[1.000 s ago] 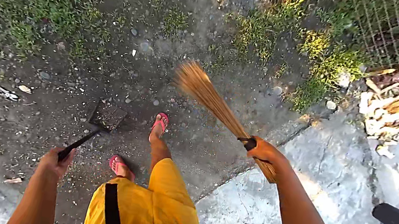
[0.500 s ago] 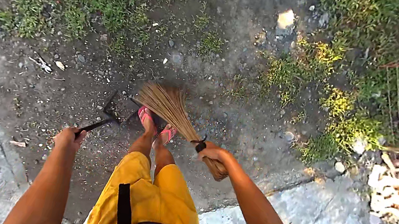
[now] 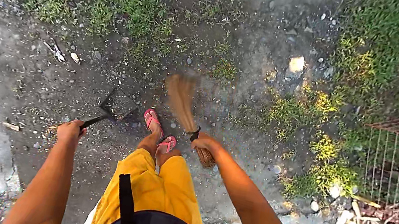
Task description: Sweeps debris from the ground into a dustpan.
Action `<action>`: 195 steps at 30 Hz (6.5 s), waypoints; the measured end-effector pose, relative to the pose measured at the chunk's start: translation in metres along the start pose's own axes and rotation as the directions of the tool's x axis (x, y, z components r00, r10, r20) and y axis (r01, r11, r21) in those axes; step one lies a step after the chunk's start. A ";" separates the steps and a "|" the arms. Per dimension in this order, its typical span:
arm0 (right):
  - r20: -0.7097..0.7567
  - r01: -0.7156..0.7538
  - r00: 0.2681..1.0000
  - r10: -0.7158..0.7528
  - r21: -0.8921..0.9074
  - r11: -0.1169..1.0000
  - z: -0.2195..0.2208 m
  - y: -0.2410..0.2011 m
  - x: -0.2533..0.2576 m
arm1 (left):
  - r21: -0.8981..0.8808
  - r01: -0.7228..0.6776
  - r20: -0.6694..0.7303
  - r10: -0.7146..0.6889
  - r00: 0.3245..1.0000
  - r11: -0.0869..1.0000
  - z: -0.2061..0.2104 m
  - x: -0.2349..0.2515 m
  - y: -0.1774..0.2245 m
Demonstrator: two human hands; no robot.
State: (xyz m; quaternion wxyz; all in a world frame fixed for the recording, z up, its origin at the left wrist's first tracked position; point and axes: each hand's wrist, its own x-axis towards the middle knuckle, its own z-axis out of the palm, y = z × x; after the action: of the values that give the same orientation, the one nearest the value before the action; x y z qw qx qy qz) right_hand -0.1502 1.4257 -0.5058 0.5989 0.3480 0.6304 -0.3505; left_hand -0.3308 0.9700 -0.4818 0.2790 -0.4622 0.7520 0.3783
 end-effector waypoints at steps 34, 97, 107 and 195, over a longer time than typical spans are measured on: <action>-0.138 -0.194 0.975 0.174 -0.148 0.970 -0.217 -0.175 -0.024 | 0.292 0.281 -0.202 -0.229 0.952 0.914 0.003 0.030 0.109; 0.122 0.084 0.992 -0.038 -0.403 0.911 0.019 -0.586 -0.109 | -0.984 0.167 0.175 -0.587 0.790 -0.069 -0.204 0.144 0.014; 0.161 0.003 0.980 0.116 -0.600 0.800 0.092 -0.666 -0.006 | -0.970 0.234 0.218 -0.664 0.716 -0.065 -0.193 0.174 0.063; 0.072 -0.085 0.973 -0.219 -0.770 -0.633 0.163 -0.934 -0.073 | -0.875 -0.010 0.397 -0.731 0.555 -0.483 -0.177 0.138 0.006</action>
State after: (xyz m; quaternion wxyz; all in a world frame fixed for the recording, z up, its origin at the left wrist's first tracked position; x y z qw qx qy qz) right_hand -0.8663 0.8059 -0.4157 0.4837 -0.4133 0.6586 0.4017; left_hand -0.4060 0.7586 -0.4879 -0.2573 -0.8142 -0.0709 0.5156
